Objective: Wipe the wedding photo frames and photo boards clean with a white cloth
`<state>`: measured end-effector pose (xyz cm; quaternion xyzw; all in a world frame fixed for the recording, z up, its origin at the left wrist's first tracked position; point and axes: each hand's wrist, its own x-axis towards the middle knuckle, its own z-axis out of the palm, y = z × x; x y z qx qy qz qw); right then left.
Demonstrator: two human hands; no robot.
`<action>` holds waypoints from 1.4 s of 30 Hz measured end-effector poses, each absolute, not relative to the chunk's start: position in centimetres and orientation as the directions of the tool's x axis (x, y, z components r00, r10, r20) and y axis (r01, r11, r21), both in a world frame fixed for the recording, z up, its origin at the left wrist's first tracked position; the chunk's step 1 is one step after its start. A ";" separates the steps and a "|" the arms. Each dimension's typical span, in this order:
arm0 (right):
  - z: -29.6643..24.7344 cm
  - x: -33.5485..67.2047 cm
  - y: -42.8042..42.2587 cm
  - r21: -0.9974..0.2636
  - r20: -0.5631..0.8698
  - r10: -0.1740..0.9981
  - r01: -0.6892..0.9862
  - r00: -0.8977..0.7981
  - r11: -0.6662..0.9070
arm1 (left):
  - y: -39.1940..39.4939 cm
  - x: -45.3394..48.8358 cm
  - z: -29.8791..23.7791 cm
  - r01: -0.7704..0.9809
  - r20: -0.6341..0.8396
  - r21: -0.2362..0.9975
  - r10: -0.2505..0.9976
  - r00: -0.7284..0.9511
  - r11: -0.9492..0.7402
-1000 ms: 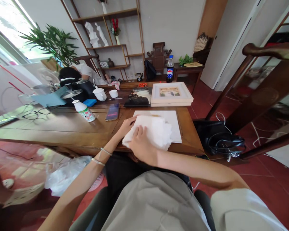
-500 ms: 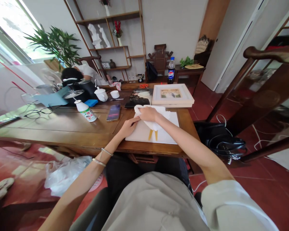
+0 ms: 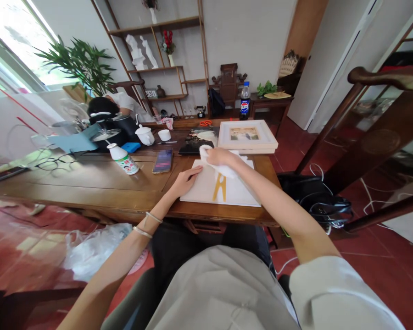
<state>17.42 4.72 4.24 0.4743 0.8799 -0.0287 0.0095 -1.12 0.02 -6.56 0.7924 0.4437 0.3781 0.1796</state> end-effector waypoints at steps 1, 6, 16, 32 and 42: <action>4.2 18.8 4.4 -0.031 -0.042 0.839 0.840 -0.543 0.542 | 0.0 -1.1 -6.6 0.564 0.441 0.624 0.839 0.319 -0.542; 2.9 23.8 0.6 0.023 -0.007 0.852 0.852 -0.523 0.523 | 0.0 -1.1 -6.7 0.552 0.453 0.624 0.832 0.321 -0.553; 1.8 24.1 -10.3 0.062 0.032 0.781 0.781 -0.623 0.621 | -0.1 -1.1 -6.5 0.565 0.449 0.618 0.835 0.318 -0.547; 2.5 25.3 -8.7 0.020 0.003 0.753 0.753 -0.658 0.657 | -0.2 -1.0 -6.4 0.571 0.438 0.616 0.839 0.324 -0.542; 0.5 26.3 -1.9 -0.214 0.047 0.837 0.813 -0.545 0.541 | 0.0 -1.1 -6.7 0.567 0.449 0.613 0.833 0.323 -0.550</action>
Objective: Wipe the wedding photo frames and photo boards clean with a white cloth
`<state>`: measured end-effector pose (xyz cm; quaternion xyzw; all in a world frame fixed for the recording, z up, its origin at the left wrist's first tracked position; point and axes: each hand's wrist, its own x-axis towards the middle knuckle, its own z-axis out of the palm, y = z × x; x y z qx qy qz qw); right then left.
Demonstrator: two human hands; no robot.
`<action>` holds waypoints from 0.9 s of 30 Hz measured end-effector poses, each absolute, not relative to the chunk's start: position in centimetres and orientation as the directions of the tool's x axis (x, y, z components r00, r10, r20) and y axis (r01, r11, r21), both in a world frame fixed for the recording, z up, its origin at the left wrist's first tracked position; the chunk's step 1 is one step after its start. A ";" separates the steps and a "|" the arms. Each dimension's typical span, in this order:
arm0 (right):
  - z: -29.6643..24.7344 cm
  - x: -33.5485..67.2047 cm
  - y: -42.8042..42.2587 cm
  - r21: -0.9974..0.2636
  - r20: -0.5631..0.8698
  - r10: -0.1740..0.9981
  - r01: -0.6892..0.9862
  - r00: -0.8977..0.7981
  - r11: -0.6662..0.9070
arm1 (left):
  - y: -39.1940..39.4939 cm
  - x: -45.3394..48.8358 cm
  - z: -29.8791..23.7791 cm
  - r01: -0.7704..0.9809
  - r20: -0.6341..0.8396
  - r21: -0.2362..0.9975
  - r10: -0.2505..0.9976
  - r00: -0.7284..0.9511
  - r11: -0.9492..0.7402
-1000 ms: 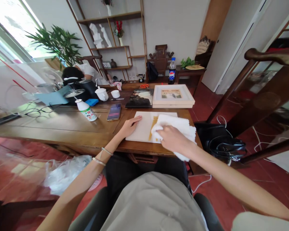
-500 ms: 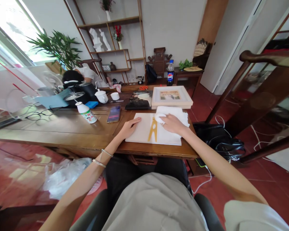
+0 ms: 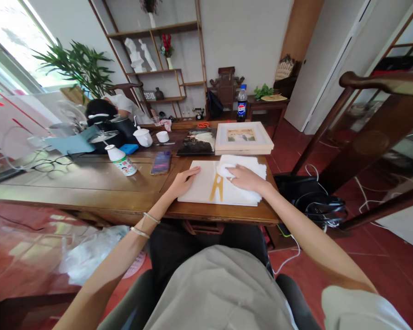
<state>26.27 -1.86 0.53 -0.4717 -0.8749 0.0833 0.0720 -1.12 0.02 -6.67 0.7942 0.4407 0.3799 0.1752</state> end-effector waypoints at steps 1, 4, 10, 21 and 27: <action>0.0 26.1 -0.6 -0.241 0.088 0.847 0.814 -0.524 0.528 | 0.0 -1.1 -6.7 0.567 0.449 0.612 0.832 0.325 -0.551; -1.1 25.5 0.8 -0.293 0.145 0.875 0.825 -0.461 0.483 | 0.0 -1.2 -6.6 0.569 0.446 0.609 0.831 0.331 -0.553; -1.0 23.7 -5.6 -0.191 0.222 0.599 0.568 -0.769 0.801 | -0.2 -1.1 -6.3 0.603 0.420 0.593 0.844 0.334 -0.534; -0.8 22.5 -1.5 -0.238 0.177 0.726 0.687 -0.665 0.687 | -0.1 -1.1 -6.3 0.606 0.429 0.581 0.837 0.338 -0.543; -1.0 20.5 1.2 -0.228 0.219 0.839 0.810 -0.499 0.541 | -0.1 -1.2 -6.4 0.609 0.433 0.579 0.837 0.334 -0.542</action>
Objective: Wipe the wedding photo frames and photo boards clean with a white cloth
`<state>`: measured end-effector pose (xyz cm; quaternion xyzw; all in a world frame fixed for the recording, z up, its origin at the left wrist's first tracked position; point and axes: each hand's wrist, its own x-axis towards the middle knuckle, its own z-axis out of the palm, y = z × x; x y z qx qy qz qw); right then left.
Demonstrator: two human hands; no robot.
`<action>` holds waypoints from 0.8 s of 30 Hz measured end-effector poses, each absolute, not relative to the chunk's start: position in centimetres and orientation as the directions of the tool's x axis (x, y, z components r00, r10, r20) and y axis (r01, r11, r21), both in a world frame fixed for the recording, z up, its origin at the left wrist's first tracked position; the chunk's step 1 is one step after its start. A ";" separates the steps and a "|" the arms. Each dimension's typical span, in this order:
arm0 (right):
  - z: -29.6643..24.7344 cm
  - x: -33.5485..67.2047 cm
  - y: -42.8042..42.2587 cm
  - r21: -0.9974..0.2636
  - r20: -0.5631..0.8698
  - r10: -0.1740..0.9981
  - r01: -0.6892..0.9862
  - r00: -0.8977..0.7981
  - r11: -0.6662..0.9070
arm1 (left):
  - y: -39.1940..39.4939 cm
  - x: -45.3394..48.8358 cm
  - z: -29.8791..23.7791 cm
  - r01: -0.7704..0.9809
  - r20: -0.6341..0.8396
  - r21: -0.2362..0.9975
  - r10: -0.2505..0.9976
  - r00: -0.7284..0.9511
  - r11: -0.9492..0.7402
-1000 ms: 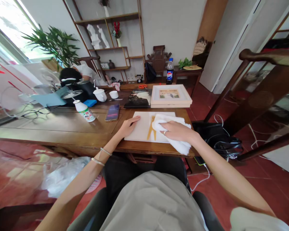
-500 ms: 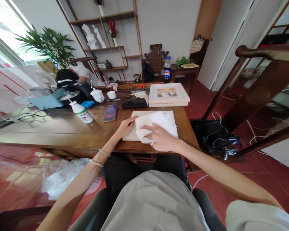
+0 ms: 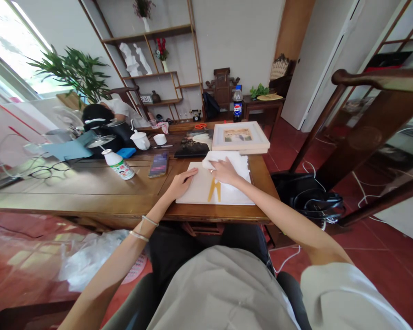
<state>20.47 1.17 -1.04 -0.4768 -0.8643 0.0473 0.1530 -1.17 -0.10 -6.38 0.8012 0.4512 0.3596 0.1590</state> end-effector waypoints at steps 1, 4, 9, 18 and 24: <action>-1.1 20.2 0.5 -0.221 0.221 0.834 0.807 -0.505 0.547 | -0.1 -1.1 -6.4 0.607 0.437 0.578 0.835 0.335 -0.546; -1.3 19.7 -3.1 -0.197 0.226 0.783 0.760 -0.580 0.620 | 0.0 -1.1 -6.4 0.588 0.455 0.576 0.820 0.347 -0.568; -1.5 19.5 -9.6 -0.220 0.238 0.619 0.579 -0.749 0.785 | 0.0 -1.2 -6.4 0.570 0.448 0.583 0.814 0.369 -0.579; -0.9 22.2 -0.7 -0.330 0.178 0.728 0.657 -0.662 0.678 | -0.1 -1.1 -6.3 0.583 0.446 0.589 0.826 0.344 -0.560; -1.0 25.0 1.0 -0.188 0.118 0.794 0.772 -0.597 0.608 | -0.2 -1.1 -6.3 0.582 0.419 0.613 0.844 0.335 -0.535</action>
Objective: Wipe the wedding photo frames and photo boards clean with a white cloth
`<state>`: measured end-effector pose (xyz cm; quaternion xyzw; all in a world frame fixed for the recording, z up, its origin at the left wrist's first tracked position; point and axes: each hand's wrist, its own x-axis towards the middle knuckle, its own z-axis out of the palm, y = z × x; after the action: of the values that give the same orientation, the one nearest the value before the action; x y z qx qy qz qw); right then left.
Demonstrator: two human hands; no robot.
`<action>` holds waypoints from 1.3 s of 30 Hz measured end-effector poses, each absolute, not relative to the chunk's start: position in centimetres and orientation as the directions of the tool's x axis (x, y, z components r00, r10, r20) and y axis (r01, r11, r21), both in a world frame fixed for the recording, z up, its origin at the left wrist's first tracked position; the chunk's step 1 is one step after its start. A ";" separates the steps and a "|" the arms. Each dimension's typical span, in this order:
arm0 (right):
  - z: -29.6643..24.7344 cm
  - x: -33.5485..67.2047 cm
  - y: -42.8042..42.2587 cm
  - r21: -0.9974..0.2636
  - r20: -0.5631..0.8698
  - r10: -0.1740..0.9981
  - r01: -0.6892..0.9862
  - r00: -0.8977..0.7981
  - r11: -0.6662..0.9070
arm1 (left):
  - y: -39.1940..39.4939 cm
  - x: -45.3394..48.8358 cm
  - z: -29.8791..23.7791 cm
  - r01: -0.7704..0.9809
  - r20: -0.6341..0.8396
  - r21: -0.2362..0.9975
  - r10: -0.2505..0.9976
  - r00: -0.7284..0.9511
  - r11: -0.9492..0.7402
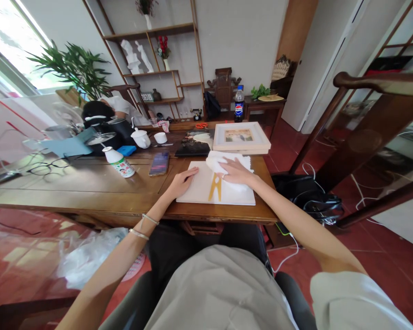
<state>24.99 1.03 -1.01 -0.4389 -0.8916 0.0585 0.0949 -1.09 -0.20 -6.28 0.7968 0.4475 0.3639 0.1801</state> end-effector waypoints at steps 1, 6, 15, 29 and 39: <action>-1.1 25.2 0.4 -0.173 0.118 0.784 0.764 -0.610 0.621 | -0.2 -1.1 -6.3 0.582 0.417 0.613 0.845 0.335 -0.534; -0.9 25.8 -5.4 -0.090 0.134 0.708 0.703 -0.694 0.706 | -0.3 -1.0 -6.2 0.574 0.427 0.616 0.841 0.334 -0.540; -0.9 26.3 -8.8 -0.093 0.130 0.712 0.707 -0.690 0.702 | -0.2 -1.0 -6.4 0.590 0.438 0.594 0.835 0.331 -0.546; -0.8 25.0 -6.3 -0.074 0.119 0.794 0.792 -0.597 0.606 | -0.2 -1.1 -6.2 0.609 0.415 0.591 0.847 0.331 -0.528; -0.5 27.1 -7.8 -0.183 0.075 0.747 0.728 -0.660 0.661 | -0.3 -1.1 -6.1 0.606 0.418 0.595 0.847 0.328 -0.528</action>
<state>27.13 -7.77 -0.49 -0.4059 -0.9085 0.0686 0.0720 -1.11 -0.29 -6.05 0.7972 0.4557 0.3583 0.1685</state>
